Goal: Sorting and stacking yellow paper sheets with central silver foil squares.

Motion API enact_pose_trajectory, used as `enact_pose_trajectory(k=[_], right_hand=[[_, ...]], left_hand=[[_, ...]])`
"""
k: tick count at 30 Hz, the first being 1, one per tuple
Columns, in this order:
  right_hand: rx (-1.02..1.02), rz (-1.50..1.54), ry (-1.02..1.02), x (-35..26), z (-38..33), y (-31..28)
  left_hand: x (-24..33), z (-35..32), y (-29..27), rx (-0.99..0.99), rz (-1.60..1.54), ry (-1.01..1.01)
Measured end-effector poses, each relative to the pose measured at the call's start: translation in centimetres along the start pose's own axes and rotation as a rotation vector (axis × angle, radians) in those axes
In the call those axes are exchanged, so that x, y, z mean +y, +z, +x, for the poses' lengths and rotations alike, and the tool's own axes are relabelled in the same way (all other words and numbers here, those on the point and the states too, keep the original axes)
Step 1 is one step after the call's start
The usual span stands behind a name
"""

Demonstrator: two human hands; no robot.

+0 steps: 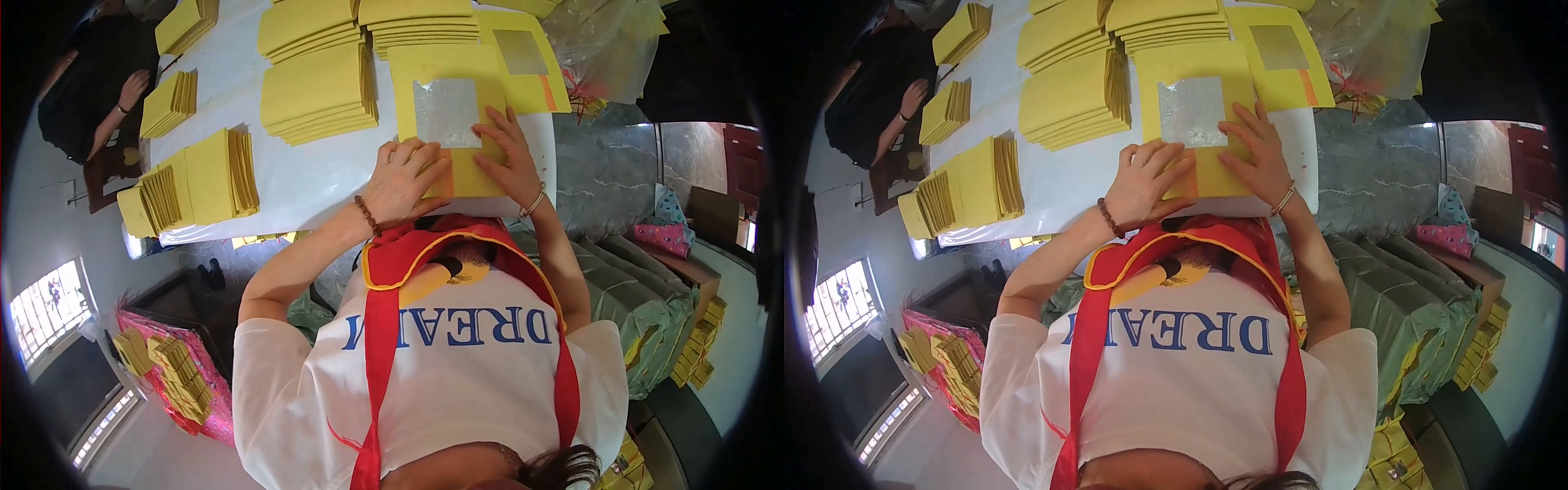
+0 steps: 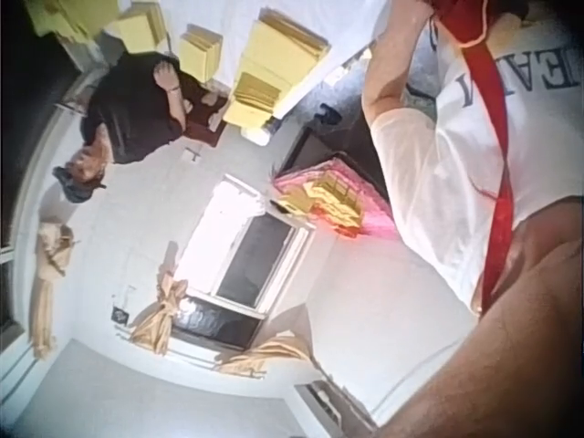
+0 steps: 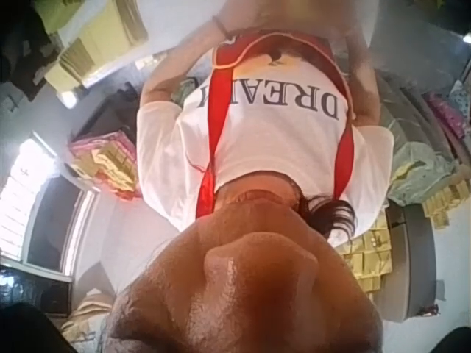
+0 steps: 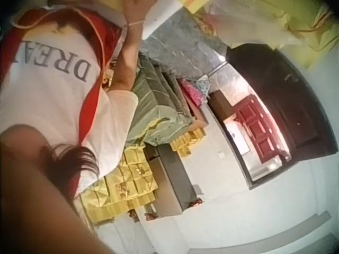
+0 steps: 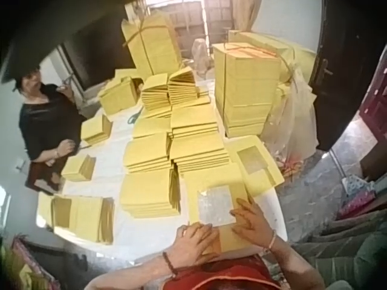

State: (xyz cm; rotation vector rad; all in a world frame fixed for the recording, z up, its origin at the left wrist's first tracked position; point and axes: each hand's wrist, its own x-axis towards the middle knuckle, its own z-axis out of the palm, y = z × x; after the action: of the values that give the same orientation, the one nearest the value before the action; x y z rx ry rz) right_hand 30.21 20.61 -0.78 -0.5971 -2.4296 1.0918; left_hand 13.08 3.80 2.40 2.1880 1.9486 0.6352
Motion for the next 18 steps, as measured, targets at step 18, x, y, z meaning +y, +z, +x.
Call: enact_pose_trajectory(k=[18], right_hand=[[-0.086,0.499,0.184,0.8,0.0,-1.0]], left_hand=[[-2.0,2.5,-1.4,-0.145,-0.436,0.009]])
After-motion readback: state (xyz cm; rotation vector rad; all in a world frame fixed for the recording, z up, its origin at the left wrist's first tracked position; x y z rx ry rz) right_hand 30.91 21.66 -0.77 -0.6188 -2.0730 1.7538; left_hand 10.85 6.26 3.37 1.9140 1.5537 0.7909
